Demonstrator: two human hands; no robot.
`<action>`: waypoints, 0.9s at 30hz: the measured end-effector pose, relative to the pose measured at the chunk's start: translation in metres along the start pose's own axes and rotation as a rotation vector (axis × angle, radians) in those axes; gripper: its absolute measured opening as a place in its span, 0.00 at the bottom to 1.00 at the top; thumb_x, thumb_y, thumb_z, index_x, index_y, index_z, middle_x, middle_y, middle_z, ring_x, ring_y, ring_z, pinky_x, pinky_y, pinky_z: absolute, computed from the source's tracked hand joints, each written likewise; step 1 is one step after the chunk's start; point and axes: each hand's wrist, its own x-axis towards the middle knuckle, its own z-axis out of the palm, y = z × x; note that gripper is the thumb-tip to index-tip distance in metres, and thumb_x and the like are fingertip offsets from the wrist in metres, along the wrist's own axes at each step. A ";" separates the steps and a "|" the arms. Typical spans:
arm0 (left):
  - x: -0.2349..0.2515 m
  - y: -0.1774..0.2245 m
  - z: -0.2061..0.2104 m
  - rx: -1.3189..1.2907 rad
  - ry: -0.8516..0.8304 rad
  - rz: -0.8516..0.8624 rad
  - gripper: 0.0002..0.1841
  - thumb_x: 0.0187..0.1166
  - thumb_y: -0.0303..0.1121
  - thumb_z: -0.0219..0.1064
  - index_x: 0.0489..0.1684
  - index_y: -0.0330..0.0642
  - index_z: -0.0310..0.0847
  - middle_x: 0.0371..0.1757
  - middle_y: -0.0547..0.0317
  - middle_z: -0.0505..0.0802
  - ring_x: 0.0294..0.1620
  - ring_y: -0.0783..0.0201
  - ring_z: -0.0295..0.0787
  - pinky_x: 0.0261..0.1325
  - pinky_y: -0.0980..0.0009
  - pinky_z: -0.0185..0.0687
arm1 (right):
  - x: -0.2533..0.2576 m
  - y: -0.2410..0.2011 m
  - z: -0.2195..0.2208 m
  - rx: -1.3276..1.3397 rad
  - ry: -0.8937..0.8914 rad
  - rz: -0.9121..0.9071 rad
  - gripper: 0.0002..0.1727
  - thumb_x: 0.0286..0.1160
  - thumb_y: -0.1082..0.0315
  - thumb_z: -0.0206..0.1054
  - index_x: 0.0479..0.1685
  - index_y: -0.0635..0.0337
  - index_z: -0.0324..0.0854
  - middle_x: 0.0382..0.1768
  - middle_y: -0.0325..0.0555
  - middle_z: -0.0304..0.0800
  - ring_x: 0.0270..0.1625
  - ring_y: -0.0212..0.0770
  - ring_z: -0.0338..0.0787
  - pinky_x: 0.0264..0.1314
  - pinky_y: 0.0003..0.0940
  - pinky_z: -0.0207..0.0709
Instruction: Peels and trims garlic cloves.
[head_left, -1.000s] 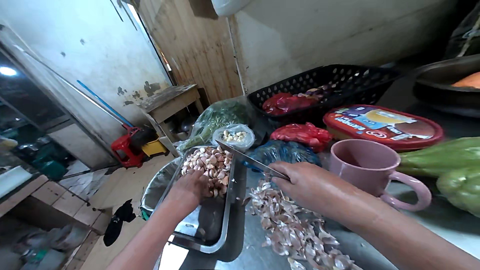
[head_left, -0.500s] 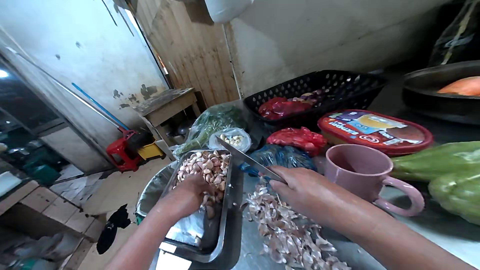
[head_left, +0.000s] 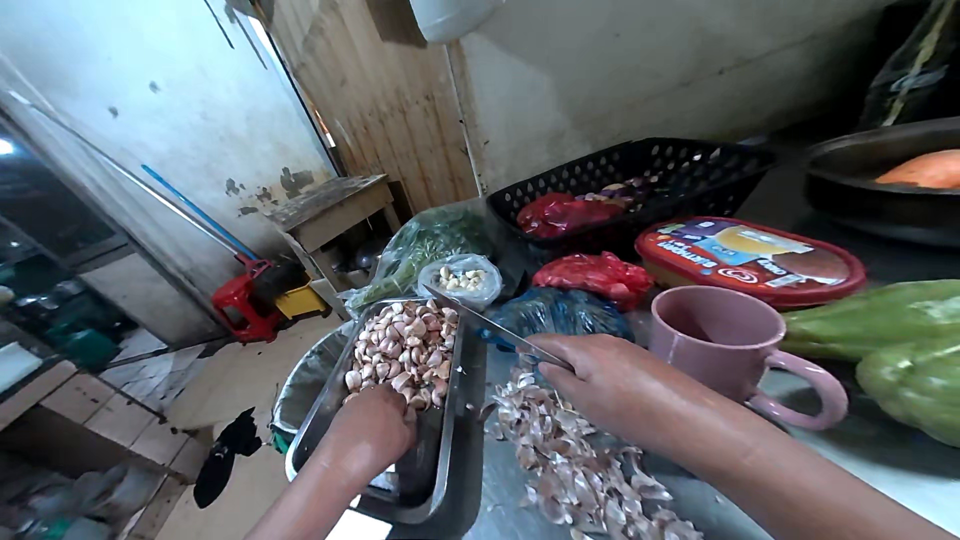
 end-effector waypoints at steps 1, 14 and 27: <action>0.000 -0.007 -0.002 -0.088 0.025 -0.002 0.23 0.87 0.49 0.55 0.56 0.39 0.88 0.66 0.44 0.87 0.71 0.46 0.82 0.73 0.44 0.74 | -0.001 -0.001 -0.001 0.004 -0.004 0.007 0.20 0.91 0.60 0.55 0.78 0.40 0.80 0.48 0.47 0.93 0.51 0.48 0.90 0.58 0.52 0.81; -0.016 0.043 -0.018 -1.142 0.193 0.540 0.12 0.75 0.37 0.68 0.51 0.45 0.88 0.44 0.71 0.91 0.41 0.77 0.86 0.46 0.77 0.82 | -0.011 -0.012 -0.012 0.403 -0.157 -0.030 0.21 0.90 0.62 0.57 0.78 0.54 0.76 0.45 0.46 0.90 0.40 0.36 0.88 0.48 0.37 0.82; -0.008 0.067 -0.004 -1.235 0.131 0.478 0.12 0.74 0.41 0.71 0.47 0.45 0.86 0.35 0.71 0.90 0.33 0.77 0.86 0.39 0.78 0.82 | -0.004 -0.011 -0.003 0.200 -0.056 0.013 0.19 0.93 0.58 0.53 0.71 0.55 0.79 0.47 0.53 0.90 0.51 0.49 0.90 0.58 0.50 0.81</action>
